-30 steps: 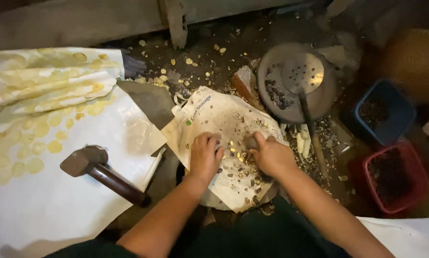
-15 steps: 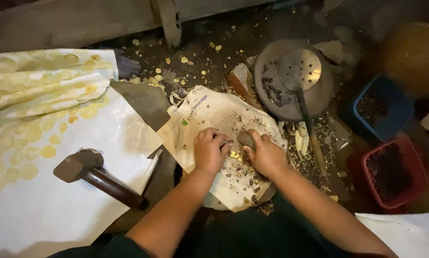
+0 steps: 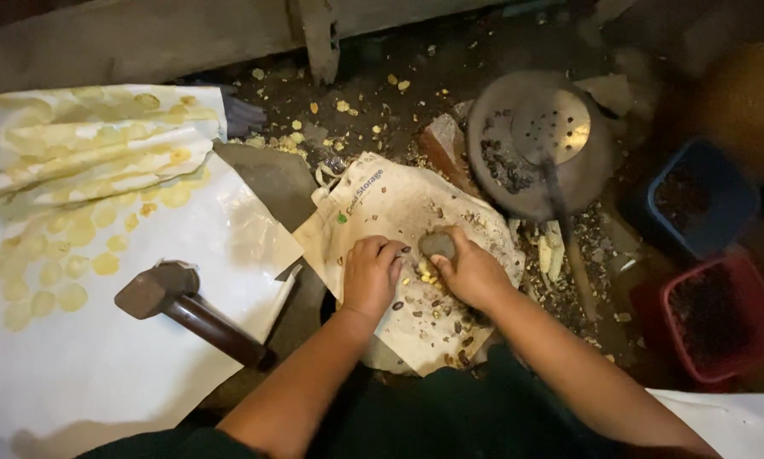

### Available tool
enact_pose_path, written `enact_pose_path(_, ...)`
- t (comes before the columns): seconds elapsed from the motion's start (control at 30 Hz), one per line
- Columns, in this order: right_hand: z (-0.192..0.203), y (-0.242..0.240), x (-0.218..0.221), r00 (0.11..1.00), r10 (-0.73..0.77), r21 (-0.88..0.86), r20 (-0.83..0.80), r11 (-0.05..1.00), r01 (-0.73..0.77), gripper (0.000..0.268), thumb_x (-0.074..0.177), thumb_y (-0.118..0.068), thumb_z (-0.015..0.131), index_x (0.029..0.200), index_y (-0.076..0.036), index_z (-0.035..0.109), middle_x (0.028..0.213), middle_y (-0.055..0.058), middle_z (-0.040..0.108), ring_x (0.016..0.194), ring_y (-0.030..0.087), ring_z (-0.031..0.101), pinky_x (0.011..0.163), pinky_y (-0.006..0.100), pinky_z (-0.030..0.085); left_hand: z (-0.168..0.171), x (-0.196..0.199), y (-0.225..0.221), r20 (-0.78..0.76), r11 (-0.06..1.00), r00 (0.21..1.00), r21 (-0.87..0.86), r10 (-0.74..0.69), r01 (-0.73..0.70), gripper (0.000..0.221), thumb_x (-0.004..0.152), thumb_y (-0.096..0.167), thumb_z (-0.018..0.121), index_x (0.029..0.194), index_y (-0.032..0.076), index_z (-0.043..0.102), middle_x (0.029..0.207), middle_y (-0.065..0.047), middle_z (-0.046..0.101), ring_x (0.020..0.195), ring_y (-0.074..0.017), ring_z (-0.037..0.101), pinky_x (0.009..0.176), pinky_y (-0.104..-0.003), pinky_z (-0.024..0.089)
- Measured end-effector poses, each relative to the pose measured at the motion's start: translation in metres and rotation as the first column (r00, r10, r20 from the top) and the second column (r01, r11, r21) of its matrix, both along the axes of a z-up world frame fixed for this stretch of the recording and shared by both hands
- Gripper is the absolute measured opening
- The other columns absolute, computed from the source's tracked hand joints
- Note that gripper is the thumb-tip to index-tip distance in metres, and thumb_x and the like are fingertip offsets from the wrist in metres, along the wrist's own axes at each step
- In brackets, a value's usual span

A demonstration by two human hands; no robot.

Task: The person uses a stone pestle to crush cocoa beans on a white cloth, then transfers the crushed beans to a metal pan. They also use a hammer to crush beans on a white sheet and a wooden stick to stir the contents of the pan.

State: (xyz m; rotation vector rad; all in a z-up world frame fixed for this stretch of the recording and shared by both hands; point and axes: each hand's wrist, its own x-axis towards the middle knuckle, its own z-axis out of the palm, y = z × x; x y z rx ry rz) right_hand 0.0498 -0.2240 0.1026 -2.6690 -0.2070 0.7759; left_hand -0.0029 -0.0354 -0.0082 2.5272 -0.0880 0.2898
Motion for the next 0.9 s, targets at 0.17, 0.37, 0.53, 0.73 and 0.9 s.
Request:
enact_pose_path(0.17,0.026,0.017,-0.012,0.967,0.252,-0.24,0.034,0.942,-0.237,0.043,0.096,-0.038,0.058,0.137,-0.032,0.045,0.134,0.02,0.057,0.11,0.047,0.069,0.093,0.057,0.056,-0.002,0.004,-0.005,-0.049,0.996,0.997,-0.056,0.063,-0.066,0.011,0.089,0.028,0.074,0.1,0.027,0.073,0.103,-0.001,0.061,0.106,-0.0281,0.059,0.086,-0.043,0.05)
enact_pose_path(0.37,0.033,0.007,-0.01,0.989,0.142,-0.242,0.038,0.962,-0.129,0.048,0.098,-0.046,0.054,0.139,-0.026,0.041,0.122,0.02,0.062,0.101,0.049,0.071,0.088,0.058,0.057,-0.002,0.011,-0.012,-0.031,0.996,0.996,-0.001,0.085,-0.085,0.018,0.081,0.038,0.08,0.097,0.032,0.074,0.108,0.001,0.062,0.111,-0.0261,0.058,0.092,-0.045,0.047)
enact_pose_path(0.53,0.034,0.031,-0.021,0.96,0.238,-0.091,0.146,0.97,-0.226,0.045,0.097,-0.035,0.059,0.137,-0.021,0.046,0.126,0.024,0.057,0.097,0.055,0.069,0.086,0.062,0.057,0.019,-0.019,0.007,-0.053,0.996,0.995,0.018,0.086,-0.085,0.039,0.089,0.03,0.073,0.126,0.019,0.066,0.116,-0.01,0.062,0.116,-0.0323,0.059,0.094,-0.048,0.047)
enact_pose_path(0.73,0.029,0.027,-0.003,0.989,0.139,-0.071,0.057,0.988,-0.135,0.05,0.098,-0.043,0.056,0.143,-0.028,0.04,0.12,0.021,0.06,0.104,0.052,0.069,0.09,0.059,0.056,0.007,-0.011,0.01,-0.035,0.998,0.998,-0.029,0.049,-0.05,0.023,0.091,0.023,0.069,0.113,0.021,0.071,0.11,-0.005,0.062,0.113,-0.0304,0.058,0.093,-0.045,0.049)
enact_pose_path(0.9,0.013,0.017,-0.013,0.989,0.142,-0.155,0.029,0.979,-0.136,0.052,0.097,-0.046,0.055,0.143,-0.027,0.038,0.115,0.021,0.065,0.103,0.048,0.071,0.09,0.058,0.056,0.004,-0.007,0.009,-0.002,0.996,1.0,-0.085,0.015,-0.015,0.019,0.088,0.019,0.072,0.108,0.018,0.072,0.108,-0.006,0.062,0.112,-0.0312,0.059,0.095,-0.044,0.05)
